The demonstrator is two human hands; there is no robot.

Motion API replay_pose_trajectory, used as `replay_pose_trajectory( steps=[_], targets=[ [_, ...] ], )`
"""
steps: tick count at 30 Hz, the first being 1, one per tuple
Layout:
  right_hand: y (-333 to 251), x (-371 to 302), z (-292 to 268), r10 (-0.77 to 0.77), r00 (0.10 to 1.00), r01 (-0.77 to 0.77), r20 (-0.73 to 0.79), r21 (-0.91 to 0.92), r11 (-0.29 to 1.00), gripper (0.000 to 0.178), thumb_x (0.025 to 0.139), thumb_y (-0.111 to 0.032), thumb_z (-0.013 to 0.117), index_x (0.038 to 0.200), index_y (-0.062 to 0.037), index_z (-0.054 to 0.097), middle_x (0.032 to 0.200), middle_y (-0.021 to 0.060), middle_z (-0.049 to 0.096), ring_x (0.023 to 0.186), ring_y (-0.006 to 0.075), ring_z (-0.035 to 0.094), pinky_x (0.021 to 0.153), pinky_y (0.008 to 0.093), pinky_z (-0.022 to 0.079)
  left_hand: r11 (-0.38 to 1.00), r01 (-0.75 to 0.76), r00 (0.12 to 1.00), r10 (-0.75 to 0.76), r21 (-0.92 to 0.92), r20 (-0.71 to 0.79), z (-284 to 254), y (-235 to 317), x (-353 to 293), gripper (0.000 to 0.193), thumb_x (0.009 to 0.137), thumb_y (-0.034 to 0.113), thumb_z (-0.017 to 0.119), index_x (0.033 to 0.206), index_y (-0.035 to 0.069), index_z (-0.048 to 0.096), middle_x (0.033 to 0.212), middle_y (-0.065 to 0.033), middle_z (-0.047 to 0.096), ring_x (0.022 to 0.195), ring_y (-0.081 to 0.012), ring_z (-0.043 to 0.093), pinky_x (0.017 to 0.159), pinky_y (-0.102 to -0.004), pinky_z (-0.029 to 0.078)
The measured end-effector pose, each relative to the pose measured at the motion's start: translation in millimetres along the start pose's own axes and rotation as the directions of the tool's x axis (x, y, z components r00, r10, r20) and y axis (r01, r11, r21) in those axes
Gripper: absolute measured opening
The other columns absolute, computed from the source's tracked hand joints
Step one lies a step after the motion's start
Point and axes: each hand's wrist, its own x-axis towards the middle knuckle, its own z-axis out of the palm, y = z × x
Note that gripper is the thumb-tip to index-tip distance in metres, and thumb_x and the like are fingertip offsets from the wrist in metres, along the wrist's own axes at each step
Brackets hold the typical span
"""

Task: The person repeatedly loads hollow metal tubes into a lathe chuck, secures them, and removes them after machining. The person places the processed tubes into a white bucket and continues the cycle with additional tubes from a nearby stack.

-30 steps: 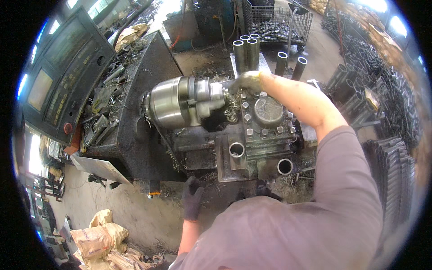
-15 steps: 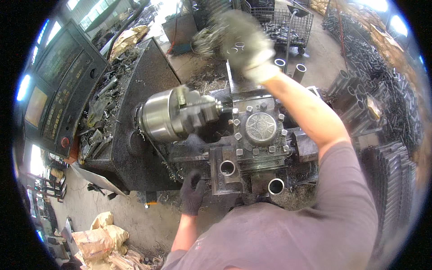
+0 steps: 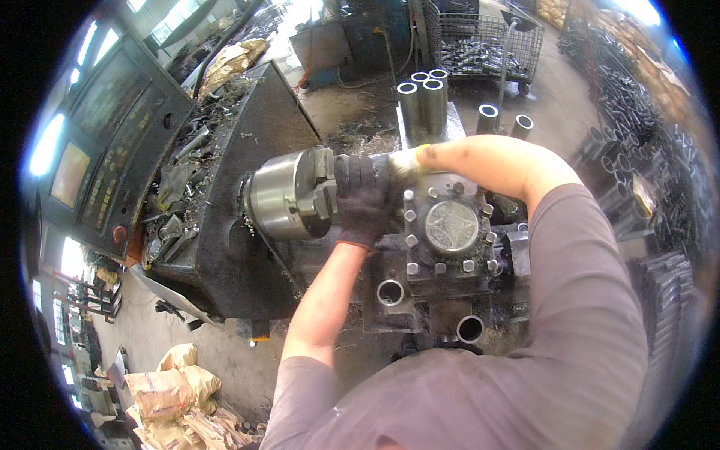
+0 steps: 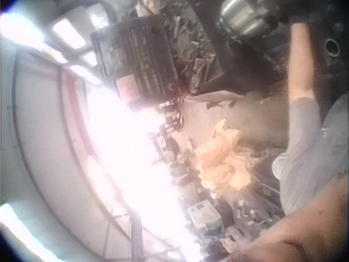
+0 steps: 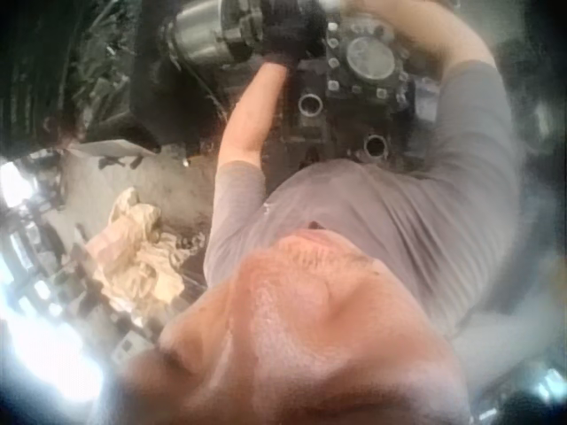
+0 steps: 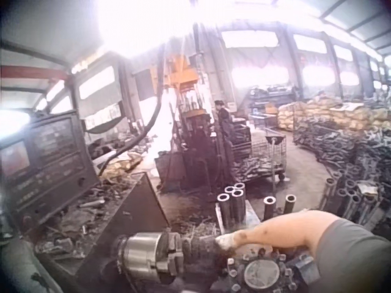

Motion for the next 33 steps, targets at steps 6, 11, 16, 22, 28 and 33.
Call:
replay_pose_trajectory(
  steps=[6,11,16,22,28,33],
  targets=[
    [-5.2,-15.4,-20.3,0.511,0.796,-0.575,0.323,0.666,0.475,0.020,0.090,-0.022,0.077,0.104,-0.0089,0.080,0.083,0.0123,0.076,0.067,0.0272,0.068,0.063,0.0434,0.054,0.997,0.070,0.992,-0.067,0.021,-0.103,7.6,0.3,-5.3,0.043,0.096,0.026,0.058,0.137,0.016,0.061,0.144,-0.0273,0.055,0.145,-0.0484,0.043,0.128,-0.0693,0.019],
    [-18.9,-47.6,-21.7,0.482,0.827,-0.543,0.291,0.635,0.549,0.029,0.089,-0.023,0.076,0.114,-0.0079,0.079,0.089,0.0119,0.077,0.069,0.0232,0.067,0.065,0.0420,0.056,0.991,0.099,0.995,-0.096,0.088,-0.041,7.6,3.4,-3.8,0.045,0.091,0.028,0.061,0.134,0.017,0.063,0.142,-0.0262,0.057,0.144,-0.0480,0.045,0.128,-0.0680,0.022],
    [-19.3,-73.2,8.0,0.572,0.762,-0.646,0.304,0.428,0.632,0.038,0.089,-0.024,0.076,0.123,-0.0068,0.077,0.094,0.0114,0.078,0.071,0.0193,0.067,0.067,0.0405,0.057,0.988,0.073,0.997,-0.067,0.134,-0.049,20.5,-2.1,-11.2,0.046,0.090,0.028,0.062,0.135,0.018,0.064,0.145,-0.0258,0.055,0.147,-0.0492,0.041,0.128,-0.0711,0.019],
    [-62.5,-143.6,21.1,0.667,0.592,-0.802,0.452,0.413,0.432,0.043,0.079,-0.004,0.082,0.121,-0.0025,0.073,0.088,0.0147,0.074,0.076,0.0277,0.068,0.075,0.0411,0.056,0.926,-0.010,0.997,-0.020,0.377,0.076,7.5,-3.0,-10.3,0.075,0.081,0.048,0.076,0.151,0.029,0.060,0.165,-0.0192,0.045,0.156,-0.0454,0.034,0.130,-0.0685,0.012],
    [-125.0,-96.3,-60.6,0.835,0.509,-0.719,-0.211,0.430,0.547,0.048,0.089,-0.022,0.080,0.133,-0.0069,0.071,0.110,0.0177,0.079,0.095,0.0319,0.078,0.088,0.0404,0.063,0.975,0.030,1.000,-0.028,0.221,-0.010,-85.1,-65.4,-59.0,0.098,0.079,0.047,0.079,0.165,0.020,0.042,0.173,-0.0173,0.034,0.161,-0.0376,0.031,0.134,-0.0557,0.017],
    [-247.1,82.0,-84.7,0.235,0.929,-0.285,0.287,0.147,0.947,0.026,0.090,-0.015,0.071,0.113,-0.0064,0.080,0.103,0.0125,0.080,0.094,0.0302,0.077,0.078,0.0442,0.063,0.925,0.109,0.968,-0.182,0.365,0.172,-92.2,-124.0,-36.8,0.114,0.074,0.053,0.083,0.166,0.007,0.035,0.169,-0.0196,0.040,0.158,-0.0380,0.036,0.132,-0.0539,0.022]
  ],
)
